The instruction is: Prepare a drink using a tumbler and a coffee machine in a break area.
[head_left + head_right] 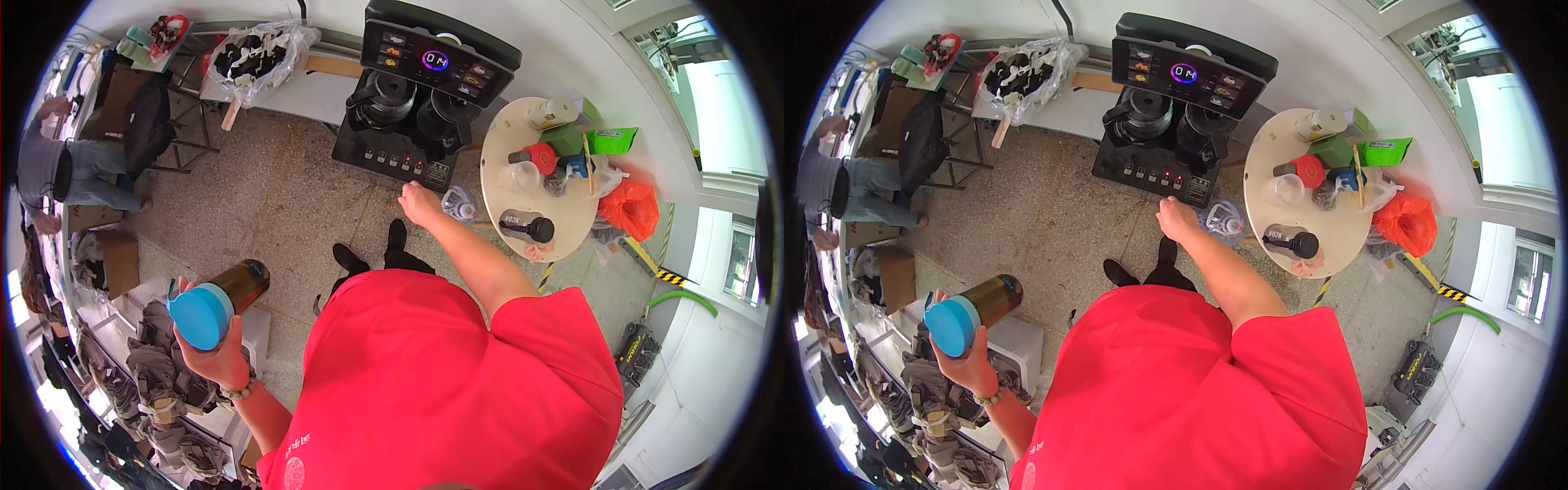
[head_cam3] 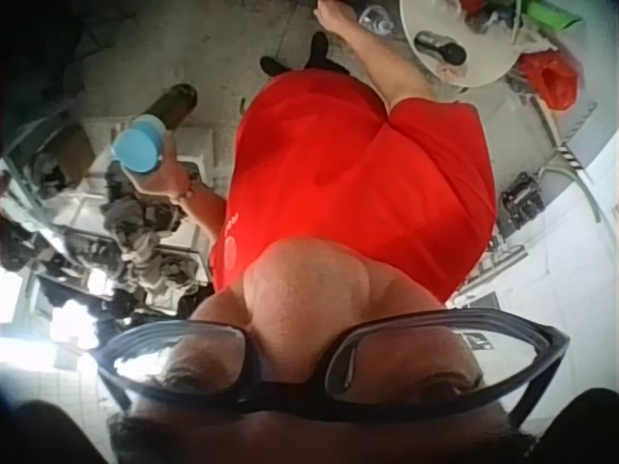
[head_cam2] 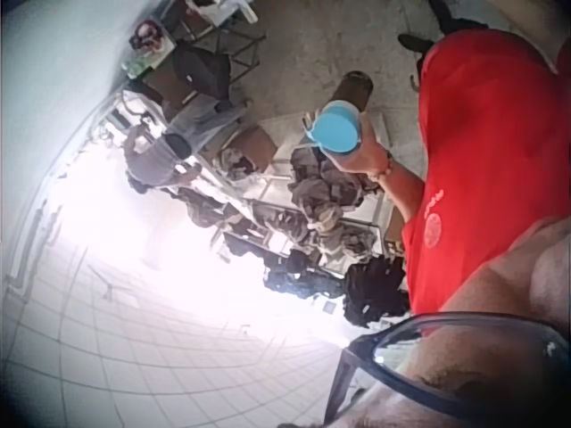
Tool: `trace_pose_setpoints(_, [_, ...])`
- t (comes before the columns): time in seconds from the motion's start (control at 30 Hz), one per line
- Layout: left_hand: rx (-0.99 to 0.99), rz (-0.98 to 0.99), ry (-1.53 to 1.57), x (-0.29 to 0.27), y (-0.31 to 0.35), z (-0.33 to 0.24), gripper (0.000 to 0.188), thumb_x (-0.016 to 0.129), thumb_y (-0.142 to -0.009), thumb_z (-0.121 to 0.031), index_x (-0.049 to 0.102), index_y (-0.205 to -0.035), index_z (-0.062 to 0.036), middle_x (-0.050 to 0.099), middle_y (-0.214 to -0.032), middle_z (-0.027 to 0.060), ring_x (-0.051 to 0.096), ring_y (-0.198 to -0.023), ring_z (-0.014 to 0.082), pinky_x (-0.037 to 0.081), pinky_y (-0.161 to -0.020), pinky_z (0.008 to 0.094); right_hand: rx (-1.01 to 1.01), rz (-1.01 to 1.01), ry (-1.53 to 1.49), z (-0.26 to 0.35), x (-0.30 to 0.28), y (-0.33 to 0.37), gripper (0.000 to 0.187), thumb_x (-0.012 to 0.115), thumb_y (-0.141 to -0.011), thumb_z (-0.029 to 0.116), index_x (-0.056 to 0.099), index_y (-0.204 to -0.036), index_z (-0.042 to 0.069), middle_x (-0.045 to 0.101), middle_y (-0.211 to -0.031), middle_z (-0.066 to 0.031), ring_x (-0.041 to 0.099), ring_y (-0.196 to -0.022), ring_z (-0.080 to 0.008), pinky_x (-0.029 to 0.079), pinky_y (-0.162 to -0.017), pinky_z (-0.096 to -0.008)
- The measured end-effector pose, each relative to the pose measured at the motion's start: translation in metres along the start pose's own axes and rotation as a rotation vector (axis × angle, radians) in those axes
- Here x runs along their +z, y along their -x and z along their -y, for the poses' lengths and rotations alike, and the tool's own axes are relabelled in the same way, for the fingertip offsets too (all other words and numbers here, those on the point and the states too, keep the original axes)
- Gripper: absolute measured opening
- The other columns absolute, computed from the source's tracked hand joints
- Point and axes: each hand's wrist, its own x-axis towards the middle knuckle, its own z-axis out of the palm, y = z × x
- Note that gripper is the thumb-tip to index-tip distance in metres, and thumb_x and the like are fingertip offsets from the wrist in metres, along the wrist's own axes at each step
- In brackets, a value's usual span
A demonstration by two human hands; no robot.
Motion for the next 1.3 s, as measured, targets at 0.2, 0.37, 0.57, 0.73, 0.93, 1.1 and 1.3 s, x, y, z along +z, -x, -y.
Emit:
trace_pose_setpoints(0.2, [0.003, 0.007, -0.005, -0.001, 0.001, 0.002, 0.076, 0.084, -0.066, 0.006, 0.055, -0.136, 0.0085, 0.055, -0.151, 0.0309, 0.054, -0.141, 0.0404, 0.041, -0.118, 0.0535, -0.011, 0.079, -0.085, 0.001, -0.011, 0.003, 0.02, 0.074, -0.092, 0.024, 0.065, -0.089, 0.006, 0.069, -0.1, -0.0148, 0.07, -0.098, -0.0379, 0.056, -0.081, -0.0499])
trace_pose_setpoints(0.37, [0.002, -0.004, 0.013, 0.0, 0.002, 0.0, 0.077, 0.084, -0.065, 0.006, 0.055, -0.136, 0.0087, 0.055, -0.15, 0.0314, 0.054, -0.141, 0.0406, 0.04, -0.119, 0.0537, -0.041, 0.166, -0.092, 0.0, -0.013, 0.002, 0.02, 0.077, -0.09, 0.025, 0.068, -0.089, 0.007, 0.072, -0.098, -0.0142, 0.071, -0.096, -0.0367, 0.056, -0.082, -0.0488])
trace_pose_setpoints(0.57, [0.007, 0.0, 0.014, 0.003, 0.001, -0.001, 0.077, 0.085, -0.065, 0.006, 0.055, -0.136, 0.0089, 0.055, -0.15, 0.0319, 0.054, -0.141, 0.0411, 0.04, -0.119, 0.054, -0.043, 0.182, -0.122, -0.004, -0.009, 0.003, 0.02, 0.078, -0.089, 0.027, 0.07, -0.086, 0.008, 0.074, -0.095, -0.0148, 0.071, -0.093, -0.0366, 0.055, -0.081, -0.0485])
trace_pose_setpoints(0.73, [0.019, 0.004, 0.004, 0.004, 0.002, 0.0, 0.077, 0.086, -0.066, 0.004, 0.055, -0.136, 0.0093, 0.055, -0.149, 0.0322, 0.053, -0.141, 0.0423, 0.04, -0.119, 0.0547, -0.046, 0.182, -0.157, -0.006, -0.011, 0.004, 0.021, 0.077, -0.089, 0.028, 0.07, -0.089, 0.008, 0.074, -0.092, -0.0171, 0.071, -0.094, -0.0391, 0.055, -0.082, -0.0511])
trace_pose_setpoints(0.93, [0.064, 0.051, -0.002, 0.001, 0.002, -0.001, 0.077, 0.073, -0.07, 0.013, 0.052, -0.144, 0.0122, 0.054, -0.153, 0.0277, 0.052, -0.144, 0.0385, 0.037, -0.122, 0.0516, -0.083, 0.145, -0.153, -0.006, -0.015, 0.006, 0.03, 0.072, -0.094, 0.035, 0.071, -0.088, 0.006, 0.074, -0.092, -0.0186, 0.07, -0.093, -0.0414, 0.055, -0.082, -0.0527])
trace_pose_setpoints(1.1, [0.07, 0.03, 0.002, 0.005, 0.002, -0.004, 0.076, 0.081, -0.068, 0.006, 0.054, -0.139, 0.0106, 0.057, -0.148, 0.0311, 0.051, -0.143, 0.0426, 0.038, -0.121, 0.0549, -0.027, 0.165, -0.036, 0.0, -0.018, 0.002, 0.039, 0.065, -0.097, 0.041, 0.072, -0.086, 0.004, 0.074, -0.092, -0.0197, 0.07, -0.092, -0.0429, 0.055, -0.081, -0.0547])
trace_pose_setpoints(1.3, [0.072, 0.023, 0.01, 0.006, 0.003, -0.003, 0.077, 0.085, -0.066, 0.004, 0.055, -0.137, 0.0098, 0.058, -0.145, 0.0328, 0.051, -0.143, 0.0445, 0.038, -0.12, 0.0566, -0.06, 0.137, -0.01, -0.003, -0.019, 0.002, 0.042, 0.061, -0.098, 0.042, 0.074, -0.086, 0.004, 0.074, -0.091, -0.0203, 0.071, -0.091, -0.0427, 0.056, -0.08, -0.0546])
